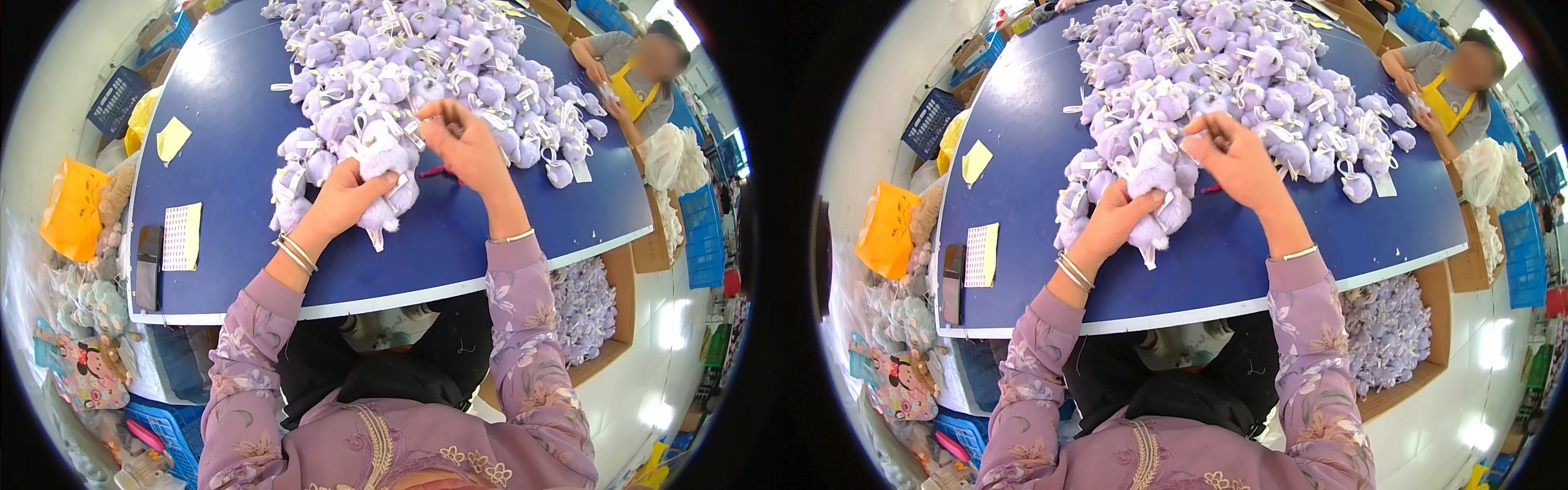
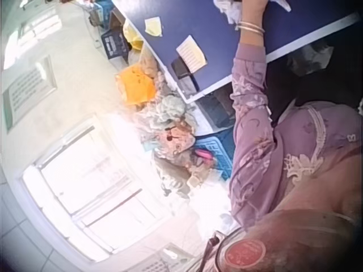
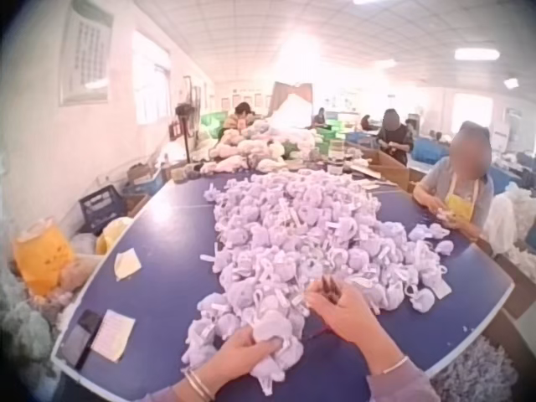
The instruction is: The person trims excess threads and loose fabric from small purple plush toys using scissors. They handle each toy one at a time, snipping small pieces and placing the finished items back on the table.
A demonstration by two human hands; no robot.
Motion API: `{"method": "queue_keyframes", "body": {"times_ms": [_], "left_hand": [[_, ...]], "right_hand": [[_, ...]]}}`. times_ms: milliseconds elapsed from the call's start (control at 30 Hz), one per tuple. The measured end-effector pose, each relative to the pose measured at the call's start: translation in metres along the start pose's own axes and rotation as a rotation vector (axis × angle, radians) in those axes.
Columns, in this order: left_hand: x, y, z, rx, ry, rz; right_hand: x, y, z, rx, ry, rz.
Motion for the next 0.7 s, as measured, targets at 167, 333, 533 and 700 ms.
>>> {"method": "queue_keyframes", "body": {"times_ms": [167, 333, 533, 700], "left_hand": [[-0.005, 0.004, -0.001, -0.339, 0.183, 0.167], [0.005, 0.014, 0.022, -0.607, 0.284, 0.230], [0.009, 0.011, 0.025, -0.697, 0.344, 0.268], [0.009, 0.011, 0.027, -0.582, 0.338, 0.254]], "right_hand": [[0.009, 0.026, -0.005, 0.098, -0.008, -0.240], [0.008, 0.033, 0.005, 0.216, 0.031, -0.192], [0.012, 0.038, 0.001, 0.089, 0.025, -0.257], [0.008, 0.029, 0.005, -0.023, 0.027, -0.220]]}}
Point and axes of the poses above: each hand's wrist, its own x-axis away from the middle knuckle, its own y-axis out of the palm, z = x × y, the point moved 4 cm from there along -x, towards the middle knuckle, and after that the axes turned 5 degrees about -y, right-handed, at the moved point
